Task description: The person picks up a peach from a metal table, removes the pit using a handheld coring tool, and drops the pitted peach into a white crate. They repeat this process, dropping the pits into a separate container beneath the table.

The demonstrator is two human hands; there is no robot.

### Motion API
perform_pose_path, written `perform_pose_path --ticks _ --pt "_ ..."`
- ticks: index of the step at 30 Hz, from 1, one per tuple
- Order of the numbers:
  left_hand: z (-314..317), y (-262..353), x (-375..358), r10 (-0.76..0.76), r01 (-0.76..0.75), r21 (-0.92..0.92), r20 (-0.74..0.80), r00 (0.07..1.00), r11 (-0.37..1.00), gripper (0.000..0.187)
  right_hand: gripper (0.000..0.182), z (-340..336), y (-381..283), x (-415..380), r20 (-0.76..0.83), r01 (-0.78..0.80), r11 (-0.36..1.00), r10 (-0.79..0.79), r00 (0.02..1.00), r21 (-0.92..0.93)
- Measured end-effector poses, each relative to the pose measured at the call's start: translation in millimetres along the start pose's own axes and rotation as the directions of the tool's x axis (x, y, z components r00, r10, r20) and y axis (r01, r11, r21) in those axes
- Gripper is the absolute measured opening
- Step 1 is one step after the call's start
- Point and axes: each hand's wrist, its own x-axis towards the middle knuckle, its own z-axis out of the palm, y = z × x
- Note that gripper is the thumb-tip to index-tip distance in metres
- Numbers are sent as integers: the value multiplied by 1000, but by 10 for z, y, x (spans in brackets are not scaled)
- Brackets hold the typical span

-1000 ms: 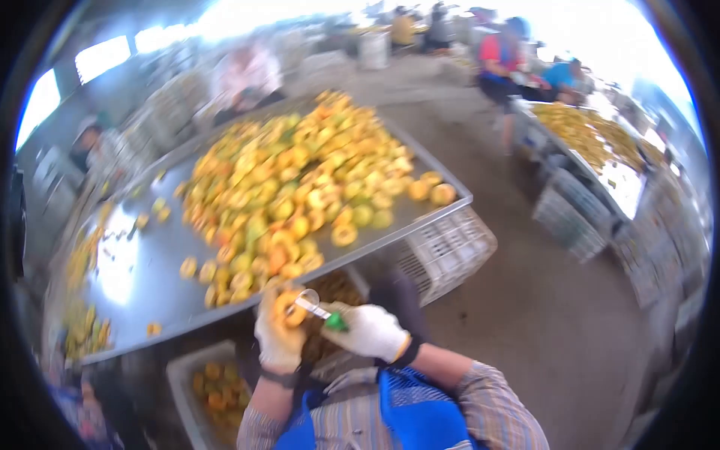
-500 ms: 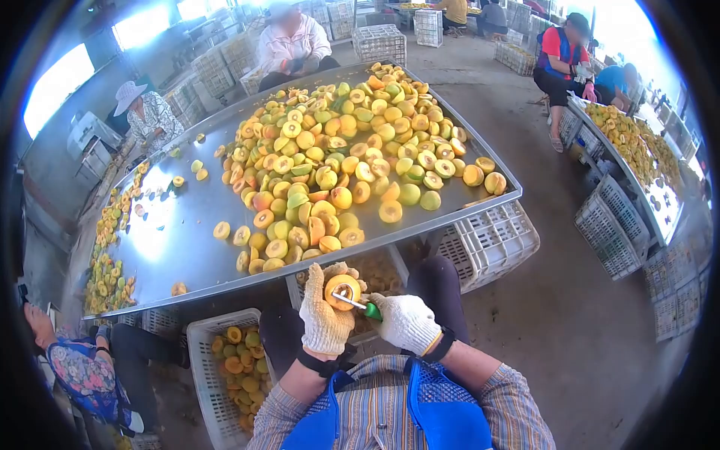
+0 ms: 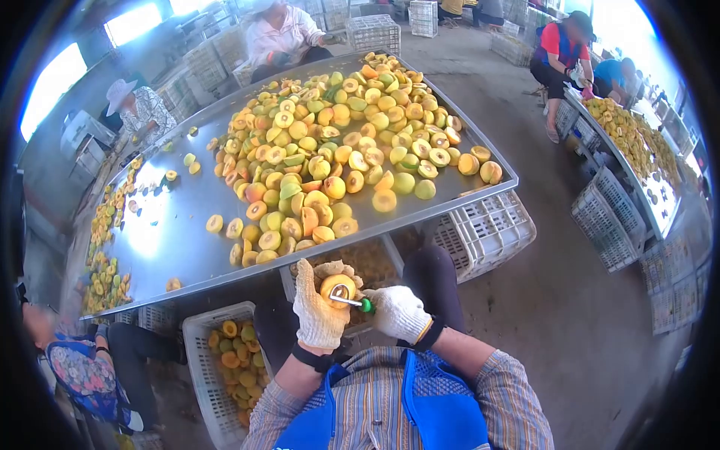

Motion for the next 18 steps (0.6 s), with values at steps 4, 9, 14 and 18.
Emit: perform_pose_path --ticks 4,9,14,18 --pt "-45 -32 36 -73 68 -149 -29 997 987 56 36 -123 -75 36 -33 -24 999 23 999 -37" --pt "-47 -59 31 -60 56 -118 -33 998 991 56 22 -177 -103 6 0 -5 995 5 1000 -95" --pt "-101 -103 39 -10 9 -96 -2 1000 995 56 17 -89 -15 27 17 11 996 -10 1000 -85" --pt "-93 -157 7 25 -28 -39 -66 998 999 57 12 -89 58 79 81 28 995 -20 996 -96"
